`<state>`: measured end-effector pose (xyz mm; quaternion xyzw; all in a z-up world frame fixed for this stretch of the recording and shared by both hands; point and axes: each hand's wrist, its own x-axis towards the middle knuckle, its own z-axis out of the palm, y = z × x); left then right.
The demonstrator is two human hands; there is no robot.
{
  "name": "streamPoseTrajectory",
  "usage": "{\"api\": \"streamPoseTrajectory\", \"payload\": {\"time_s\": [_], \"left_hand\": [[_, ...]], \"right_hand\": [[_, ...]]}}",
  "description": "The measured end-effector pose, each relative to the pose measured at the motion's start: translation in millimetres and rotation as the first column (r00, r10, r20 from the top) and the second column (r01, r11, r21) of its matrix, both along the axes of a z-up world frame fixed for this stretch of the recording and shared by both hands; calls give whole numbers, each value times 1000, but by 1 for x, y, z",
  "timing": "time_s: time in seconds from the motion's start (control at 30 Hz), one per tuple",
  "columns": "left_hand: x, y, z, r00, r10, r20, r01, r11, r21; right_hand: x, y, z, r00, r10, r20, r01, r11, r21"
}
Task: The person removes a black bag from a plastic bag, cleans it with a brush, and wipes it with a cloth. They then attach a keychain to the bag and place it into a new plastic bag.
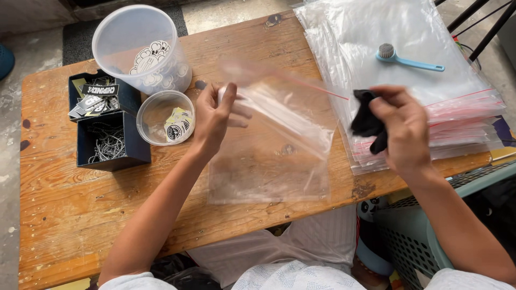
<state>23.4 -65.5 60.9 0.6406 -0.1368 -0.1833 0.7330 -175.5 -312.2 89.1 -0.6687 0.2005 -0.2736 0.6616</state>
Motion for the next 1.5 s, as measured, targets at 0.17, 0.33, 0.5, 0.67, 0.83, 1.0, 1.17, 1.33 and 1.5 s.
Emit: {"api": "streamPoseTrajectory", "payload": {"time_s": [0.17, 0.33, 0.5, 0.67, 0.83, 1.0, 1.17, 1.33, 1.5], "left_hand": [[2, -8, -7, 997, 69, -28, -69, 997, -19], [11, -15, -20, 988, 114, -105, -108, 992, 58], [3, -12, 8, 995, 95, 13, -95, 961, 260], [3, 1, -5, 932, -25, 362, -181, 833, 523], [-27, 23, 10, 472, -437, 766, -363, 695, 620], [-25, 59, -51, 289, -655, 698, -301, 630, 716], [-26, 84, -45, 308, -583, 752, -236, 719, 654], [-22, 92, -50, 358, -551, 754, -160, 759, 631], [-22, 96, -54, 356, -554, 753, -142, 764, 629]], "right_hand": [[-18, -37, -36, 964, -164, 209, 198, 968, -157], [-15, -16, -30, 961, -151, 232, 208, 946, -247], [-6, 27, -2, 964, 261, -51, -217, 661, -718], [-8, 35, -23, 828, 285, -484, -550, 235, -802], [-7, 45, -36, 733, 315, -603, -662, 122, -740], [-1, 49, -10, 612, 574, -544, -783, 341, -521], [25, 77, 15, 787, 562, -254, -546, 443, -711], [53, 114, 4, 757, 615, -222, -376, 130, -918], [56, 140, -45, 630, 536, -561, -589, -141, -796]]}}
